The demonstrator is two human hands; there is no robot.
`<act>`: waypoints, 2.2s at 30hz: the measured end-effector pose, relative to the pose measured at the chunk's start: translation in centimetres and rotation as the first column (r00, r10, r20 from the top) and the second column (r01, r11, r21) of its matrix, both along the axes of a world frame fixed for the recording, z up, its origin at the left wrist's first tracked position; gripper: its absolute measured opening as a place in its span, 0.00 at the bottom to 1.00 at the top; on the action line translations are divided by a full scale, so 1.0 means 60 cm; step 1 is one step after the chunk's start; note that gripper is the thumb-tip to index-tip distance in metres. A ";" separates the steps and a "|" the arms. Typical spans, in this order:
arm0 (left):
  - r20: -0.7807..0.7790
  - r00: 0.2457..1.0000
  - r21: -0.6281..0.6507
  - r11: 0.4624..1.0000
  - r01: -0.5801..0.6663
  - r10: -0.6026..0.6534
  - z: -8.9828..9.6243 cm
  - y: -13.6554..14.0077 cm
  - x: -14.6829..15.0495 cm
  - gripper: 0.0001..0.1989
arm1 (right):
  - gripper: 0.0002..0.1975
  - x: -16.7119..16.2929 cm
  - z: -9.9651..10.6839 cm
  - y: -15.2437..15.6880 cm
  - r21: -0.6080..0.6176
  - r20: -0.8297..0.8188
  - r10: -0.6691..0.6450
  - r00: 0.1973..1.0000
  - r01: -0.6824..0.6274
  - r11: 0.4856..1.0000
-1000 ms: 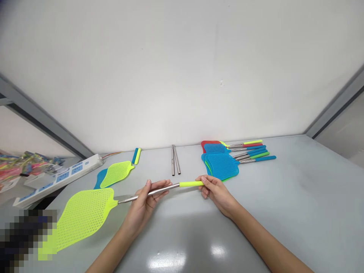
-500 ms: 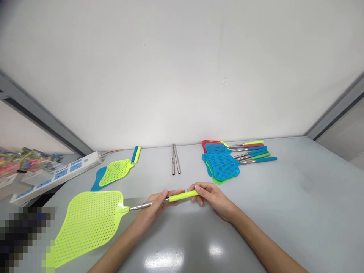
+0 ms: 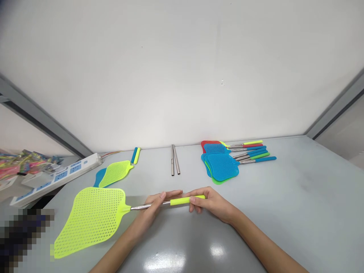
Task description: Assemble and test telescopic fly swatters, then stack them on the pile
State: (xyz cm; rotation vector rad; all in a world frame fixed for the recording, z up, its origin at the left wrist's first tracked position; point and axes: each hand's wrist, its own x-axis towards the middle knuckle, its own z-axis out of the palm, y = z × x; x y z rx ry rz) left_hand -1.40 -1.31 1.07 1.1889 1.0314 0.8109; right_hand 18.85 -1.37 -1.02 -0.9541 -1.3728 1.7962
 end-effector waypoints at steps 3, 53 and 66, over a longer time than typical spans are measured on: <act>0.118 0.992 -0.013 0.999 -0.034 0.035 -0.001 0.006 -0.005 0.19 | 0.17 0.001 0.002 0.002 0.007 -0.004 0.013 1.000 -0.013 1.000; 0.353 0.677 -0.144 0.752 -0.643 0.646 -0.042 0.016 0.043 0.16 | 0.14 -0.059 -0.038 -0.063 -0.648 -0.561 0.083 0.823 -0.500 0.575; 0.365 0.687 -0.141 0.766 -0.627 0.629 -0.045 0.018 0.052 0.19 | 0.14 -0.048 -0.042 -0.053 -0.680 -0.623 0.040 0.781 -0.566 0.467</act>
